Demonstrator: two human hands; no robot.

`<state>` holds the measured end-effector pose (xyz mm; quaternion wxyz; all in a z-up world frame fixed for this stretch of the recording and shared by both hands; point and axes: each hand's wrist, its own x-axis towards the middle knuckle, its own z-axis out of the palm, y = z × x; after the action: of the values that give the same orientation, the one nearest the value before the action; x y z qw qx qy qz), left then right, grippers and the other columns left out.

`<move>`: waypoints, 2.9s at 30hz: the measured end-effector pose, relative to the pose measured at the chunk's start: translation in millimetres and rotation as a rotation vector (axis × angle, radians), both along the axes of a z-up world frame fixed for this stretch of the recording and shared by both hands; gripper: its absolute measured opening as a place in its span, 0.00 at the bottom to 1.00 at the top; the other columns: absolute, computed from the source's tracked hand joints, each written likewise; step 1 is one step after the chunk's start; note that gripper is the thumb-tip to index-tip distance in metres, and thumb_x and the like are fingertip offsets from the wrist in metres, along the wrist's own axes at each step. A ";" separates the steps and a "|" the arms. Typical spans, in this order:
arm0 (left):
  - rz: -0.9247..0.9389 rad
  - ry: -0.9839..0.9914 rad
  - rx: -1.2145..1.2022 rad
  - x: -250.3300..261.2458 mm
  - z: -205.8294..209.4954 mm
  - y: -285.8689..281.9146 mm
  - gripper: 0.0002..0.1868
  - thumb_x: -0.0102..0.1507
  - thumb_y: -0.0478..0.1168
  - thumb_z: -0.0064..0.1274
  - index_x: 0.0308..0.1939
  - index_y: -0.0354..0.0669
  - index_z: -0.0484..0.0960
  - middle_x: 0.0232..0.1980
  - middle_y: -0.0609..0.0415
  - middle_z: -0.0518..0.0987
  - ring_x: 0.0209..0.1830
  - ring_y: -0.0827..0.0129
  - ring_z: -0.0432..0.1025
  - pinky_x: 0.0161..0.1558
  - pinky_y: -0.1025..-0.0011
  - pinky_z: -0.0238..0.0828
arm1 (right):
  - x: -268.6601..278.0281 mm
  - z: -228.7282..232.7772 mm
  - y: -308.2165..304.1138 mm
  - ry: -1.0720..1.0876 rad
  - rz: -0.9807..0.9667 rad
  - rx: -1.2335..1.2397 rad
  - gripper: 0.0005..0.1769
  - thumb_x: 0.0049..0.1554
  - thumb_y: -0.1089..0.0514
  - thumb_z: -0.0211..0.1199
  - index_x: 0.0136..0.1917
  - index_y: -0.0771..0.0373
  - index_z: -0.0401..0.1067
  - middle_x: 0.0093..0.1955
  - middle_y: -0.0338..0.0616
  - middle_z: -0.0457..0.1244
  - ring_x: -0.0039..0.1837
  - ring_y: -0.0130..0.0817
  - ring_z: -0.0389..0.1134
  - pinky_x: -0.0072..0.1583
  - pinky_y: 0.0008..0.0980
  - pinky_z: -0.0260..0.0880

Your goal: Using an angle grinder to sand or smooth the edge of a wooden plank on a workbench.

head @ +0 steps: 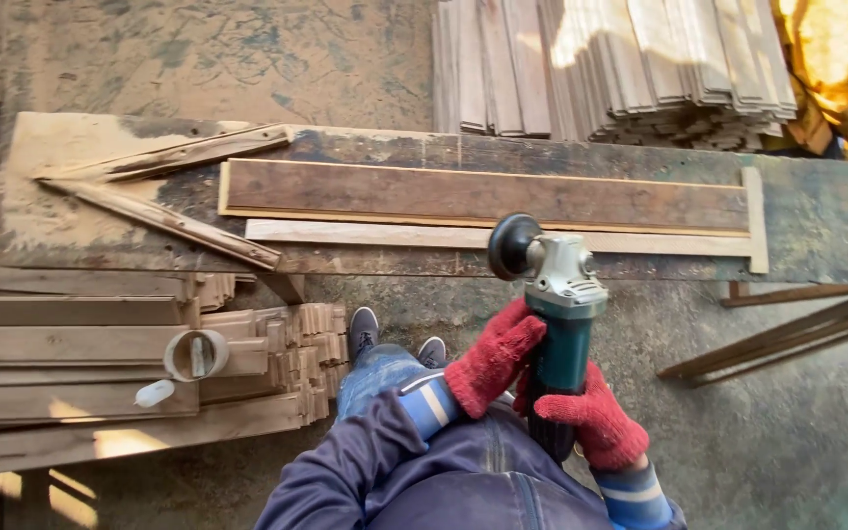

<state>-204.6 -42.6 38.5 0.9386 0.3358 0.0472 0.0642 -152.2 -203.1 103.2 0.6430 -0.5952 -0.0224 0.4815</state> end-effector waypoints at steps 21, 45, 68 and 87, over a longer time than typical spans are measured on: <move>0.193 0.165 -0.030 2.8 24.2 -0.7 0.29 0.50 0.35 0.68 0.55 0.38 0.77 0.45 0.52 0.82 0.41 0.68 0.77 0.49 0.70 0.79 | 6.8 -10.6 27.6 -0.436 0.130 -0.426 0.59 0.32 0.70 0.77 0.77 0.61 0.62 0.64 0.50 0.69 0.60 0.41 0.71 0.62 0.38 0.70; 0.328 0.669 -0.157 54.4 -92.1 182.2 0.34 0.38 0.33 0.79 0.44 0.38 0.77 0.28 0.43 0.82 0.28 0.52 0.81 0.36 0.56 0.82 | -5.9 -87.2 221.0 -0.187 -0.059 -0.431 0.27 0.36 0.63 0.83 0.42 0.70 0.67 0.26 0.65 0.64 0.27 0.51 0.70 0.31 0.43 0.73; 0.238 0.748 -0.034 40.4 -126.4 183.7 0.41 0.37 0.35 0.80 0.52 0.46 0.78 0.39 0.46 0.81 0.41 0.49 0.79 0.48 0.53 0.78 | -0.6 -117.7 236.0 -0.103 -0.047 -0.344 0.28 0.38 0.66 0.80 0.48 0.67 0.66 0.30 0.61 0.63 0.26 0.57 0.69 0.27 0.53 0.74; 0.277 0.717 -0.109 83.8 -145.4 168.6 0.38 0.38 0.30 0.78 0.51 0.42 0.78 0.34 0.42 0.81 0.33 0.49 0.81 0.37 0.50 0.82 | 25.5 -105.5 220.6 -0.137 -0.080 -0.398 0.28 0.38 0.65 0.79 0.48 0.67 0.67 0.30 0.60 0.63 0.27 0.54 0.70 0.28 0.52 0.74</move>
<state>-120.8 126.1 -107.0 0.8613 0.2772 0.4206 0.0661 -126.6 17.6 -2.3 0.5283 -0.7421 0.0533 0.4092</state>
